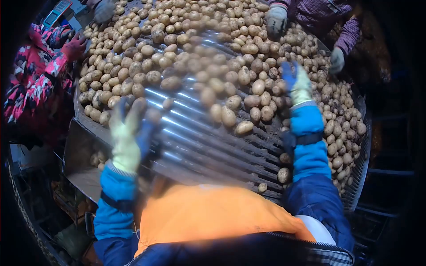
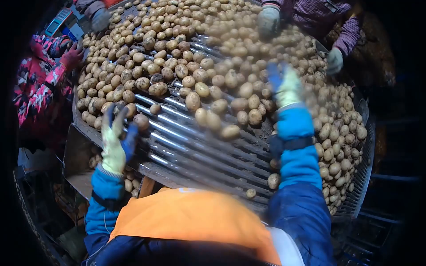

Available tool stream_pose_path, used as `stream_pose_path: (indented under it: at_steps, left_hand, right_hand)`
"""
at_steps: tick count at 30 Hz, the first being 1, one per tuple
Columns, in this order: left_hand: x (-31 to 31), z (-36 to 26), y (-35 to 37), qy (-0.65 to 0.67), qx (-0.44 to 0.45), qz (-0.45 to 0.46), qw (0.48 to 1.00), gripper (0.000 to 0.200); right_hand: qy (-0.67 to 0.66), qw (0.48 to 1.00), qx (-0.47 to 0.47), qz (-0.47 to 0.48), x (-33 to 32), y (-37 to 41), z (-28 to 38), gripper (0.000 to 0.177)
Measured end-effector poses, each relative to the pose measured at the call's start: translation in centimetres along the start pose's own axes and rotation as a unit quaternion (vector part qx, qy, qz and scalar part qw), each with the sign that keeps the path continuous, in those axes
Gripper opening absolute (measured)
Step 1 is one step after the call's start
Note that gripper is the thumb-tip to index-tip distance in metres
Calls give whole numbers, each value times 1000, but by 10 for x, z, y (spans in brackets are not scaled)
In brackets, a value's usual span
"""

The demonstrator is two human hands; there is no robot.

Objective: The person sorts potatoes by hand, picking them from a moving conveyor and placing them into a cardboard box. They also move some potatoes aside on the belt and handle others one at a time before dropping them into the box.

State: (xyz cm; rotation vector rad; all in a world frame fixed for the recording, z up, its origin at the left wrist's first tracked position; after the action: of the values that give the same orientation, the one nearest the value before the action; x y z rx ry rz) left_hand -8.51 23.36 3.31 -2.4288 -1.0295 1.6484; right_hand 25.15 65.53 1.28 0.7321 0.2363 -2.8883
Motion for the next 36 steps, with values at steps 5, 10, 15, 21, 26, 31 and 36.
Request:
stream_pose_path:
  at_steps: [5,10,15,21,26,31,36]
  left_hand:
    - [22,-30,21,18,50,77,996,57]
    - [23,-29,21,26,26,80,996,56]
    - [23,-28,23,28,29,86,995,53]
    - [22,-23,29,34,19,42,998,48]
    - [18,-22,30,44,23,-1,999,43]
    - [15,-22,32,63,22,-29,997,39]
    - [10,-21,32,84,-4,-36,996,37]
  right_hand:
    - [338,932,68,117,-40,-70,-54,102]
    - [377,907,25,186,-12,-42,-25,87]
    - [409,869,-117,254,68,16,58,75]
    - [372,853,-163,329,126,76,77,86]
    - [396,819,-258,326,121,94,157,63]
    - [452,665,-410,430,188,122,161,36]
    - [468,680,-362,433,223,102,138,39]
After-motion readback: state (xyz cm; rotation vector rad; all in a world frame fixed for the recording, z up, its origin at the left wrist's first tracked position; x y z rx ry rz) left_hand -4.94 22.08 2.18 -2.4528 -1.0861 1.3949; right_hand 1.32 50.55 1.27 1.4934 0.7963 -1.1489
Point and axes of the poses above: each hand's wrist, its own y-axis away from the middle knuckle, its own x-axis out of the palm, z = x × y, the point moved 4 cm from there along -y, towards the middle knuckle, and after that the axes turned 4 degrees about -y, right-handed, at the moved point
